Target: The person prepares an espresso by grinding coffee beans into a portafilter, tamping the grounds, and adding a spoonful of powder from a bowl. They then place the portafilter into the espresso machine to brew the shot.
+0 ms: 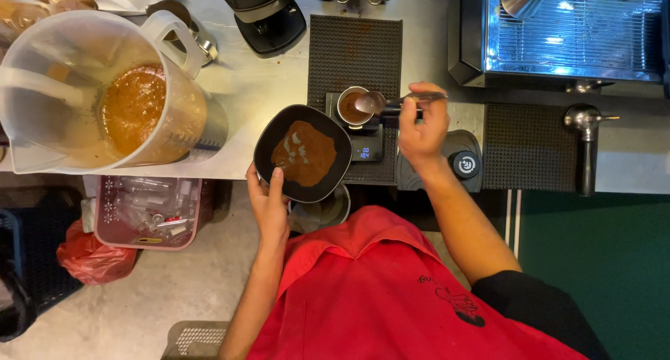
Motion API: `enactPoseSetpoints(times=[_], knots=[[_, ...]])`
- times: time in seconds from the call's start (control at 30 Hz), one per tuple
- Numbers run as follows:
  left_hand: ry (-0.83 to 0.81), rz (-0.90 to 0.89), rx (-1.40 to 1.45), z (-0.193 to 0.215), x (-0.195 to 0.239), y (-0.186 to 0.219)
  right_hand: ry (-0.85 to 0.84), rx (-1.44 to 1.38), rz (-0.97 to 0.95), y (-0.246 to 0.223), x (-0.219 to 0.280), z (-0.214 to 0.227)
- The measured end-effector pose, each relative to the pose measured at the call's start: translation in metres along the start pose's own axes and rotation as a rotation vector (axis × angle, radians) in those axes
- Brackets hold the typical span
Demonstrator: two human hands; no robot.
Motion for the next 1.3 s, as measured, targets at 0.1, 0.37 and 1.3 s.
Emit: enactPoseSetpoints(times=[0.1,0.37,1.3], knots=[[0.008,-0.003,0.007,0.000,0.001,0.004,-0.029,0.087,-0.024,0.013,0.006,-0.009],[0.019,-0.001,0.032,0.000,0.000,0.003,0.026,0.018,-0.254,0.049,0.017,-0.014],[0.021,-0.009,0.031,0.007,-0.001,-0.002,0.049,0.172,-0.081,0.022,0.017,-0.012]])
Point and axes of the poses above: each hand's wrist, its own x-axis away from the middle knuckle, its own z-axis out of the back of the hand, y = z × x, the point moved 3 cm from there along -x, towards the middle knuckle, and after that the axes turned 4 degrees about y, right-handed, at the moved point
